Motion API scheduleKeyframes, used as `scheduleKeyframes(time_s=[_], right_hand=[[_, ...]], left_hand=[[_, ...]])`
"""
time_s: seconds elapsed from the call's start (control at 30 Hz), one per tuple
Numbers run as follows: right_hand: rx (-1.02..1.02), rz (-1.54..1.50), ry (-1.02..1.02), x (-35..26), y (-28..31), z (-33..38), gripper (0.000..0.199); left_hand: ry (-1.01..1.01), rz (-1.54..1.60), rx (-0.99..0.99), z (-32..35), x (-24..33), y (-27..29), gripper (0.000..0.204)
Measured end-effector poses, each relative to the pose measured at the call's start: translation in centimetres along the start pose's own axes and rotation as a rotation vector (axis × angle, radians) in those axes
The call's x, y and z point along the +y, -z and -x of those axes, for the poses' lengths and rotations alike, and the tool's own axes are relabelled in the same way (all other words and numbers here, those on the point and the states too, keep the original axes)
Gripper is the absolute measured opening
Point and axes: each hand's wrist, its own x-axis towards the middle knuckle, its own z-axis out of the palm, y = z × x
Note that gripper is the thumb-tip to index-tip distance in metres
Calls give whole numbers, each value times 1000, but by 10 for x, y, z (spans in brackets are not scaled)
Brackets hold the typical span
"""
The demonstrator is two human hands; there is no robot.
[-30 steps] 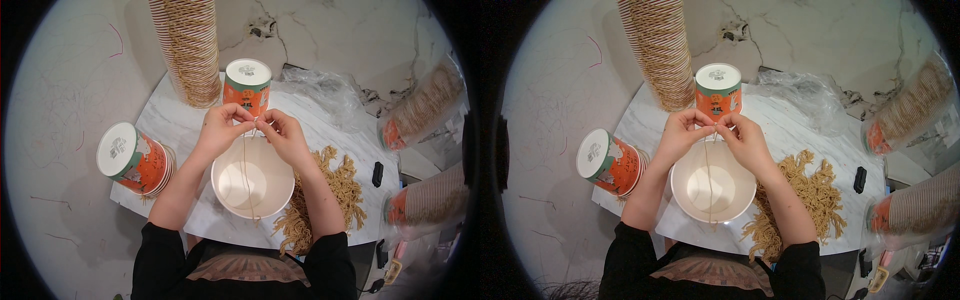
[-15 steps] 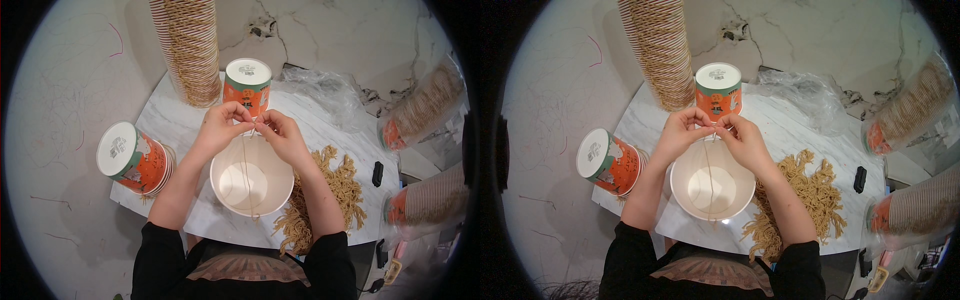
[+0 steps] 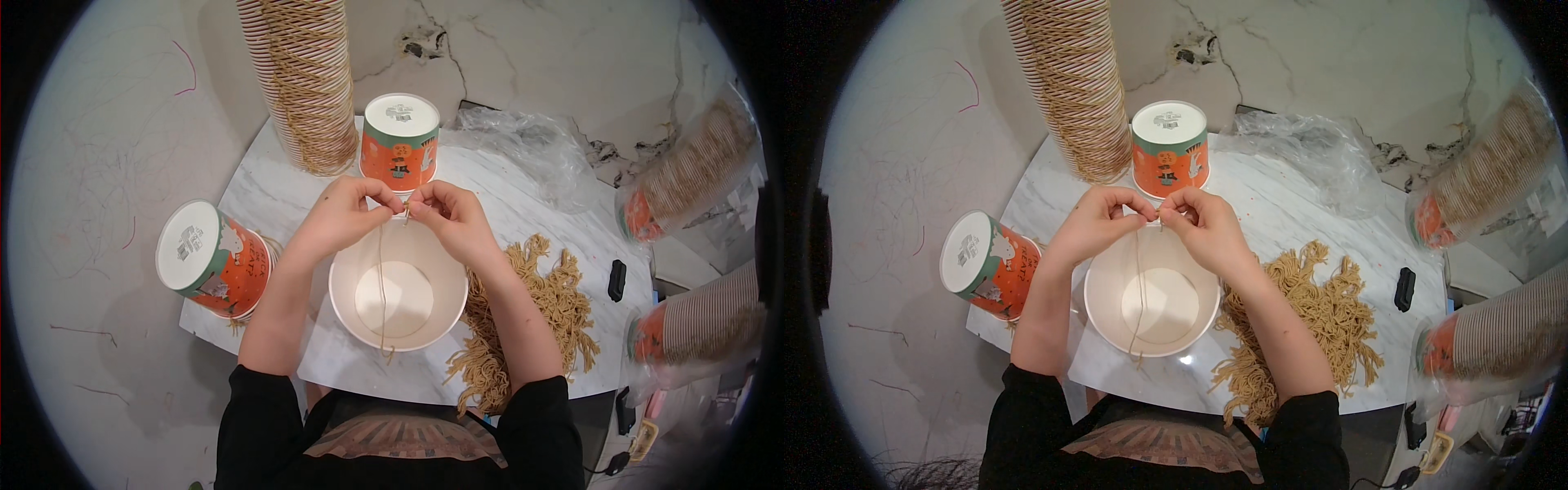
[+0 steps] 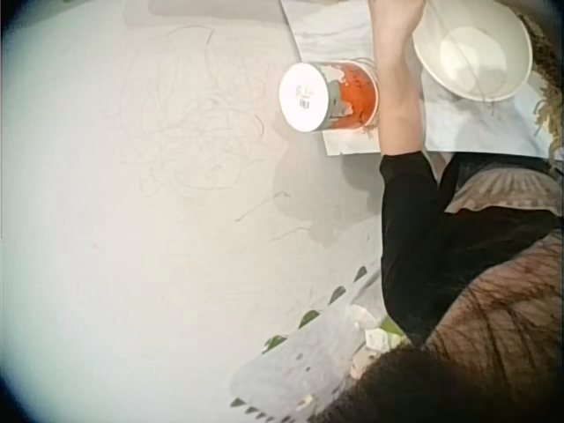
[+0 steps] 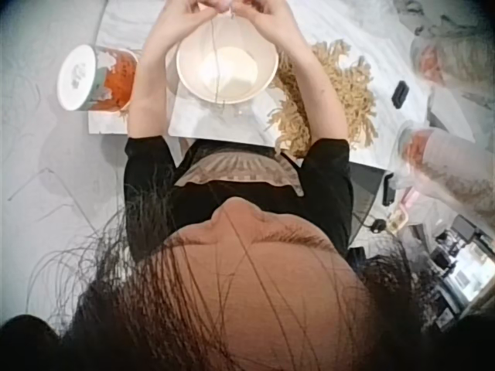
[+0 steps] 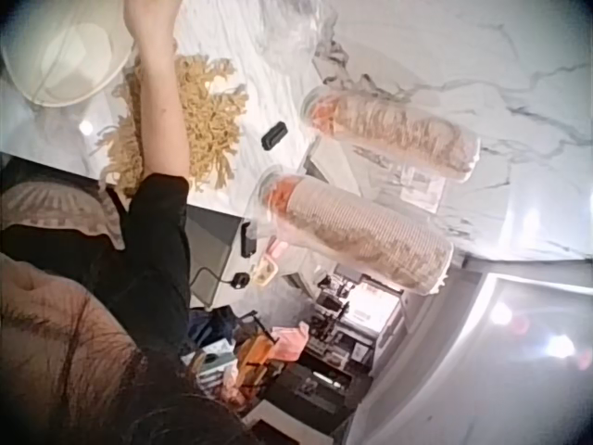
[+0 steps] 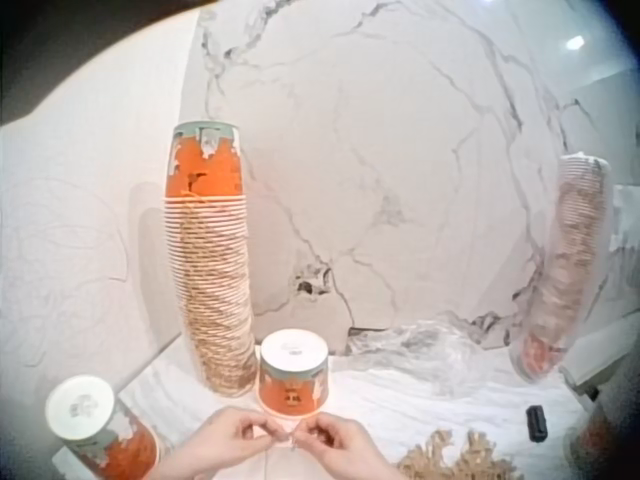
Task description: Attaching a thin string to a decorative paper cup by threading it through pre-punched holes.
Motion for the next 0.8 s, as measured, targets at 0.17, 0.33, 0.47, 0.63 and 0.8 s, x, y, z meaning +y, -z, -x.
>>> scheduleKeyframes(time_s=[0.17,0.33,0.47,0.63,0.8], right_hand=[[-12,152,39,-9,-3,4,9],[108,317,252,-12,-8,8,12],[104,396,273,-15,-5,10,13],[55,442,225,-28,-8,12,15],[53,555,268,-25,-8,13,17]], left_hand=[[59,106,-56,-3,-3,4,15],[64,190,-65,-6,-9,3,17],[97,278,-112,-8,-5,3,16],[114,309,-101,-7,-12,7,14],[107,352,-129,-8,-10,8,11]])
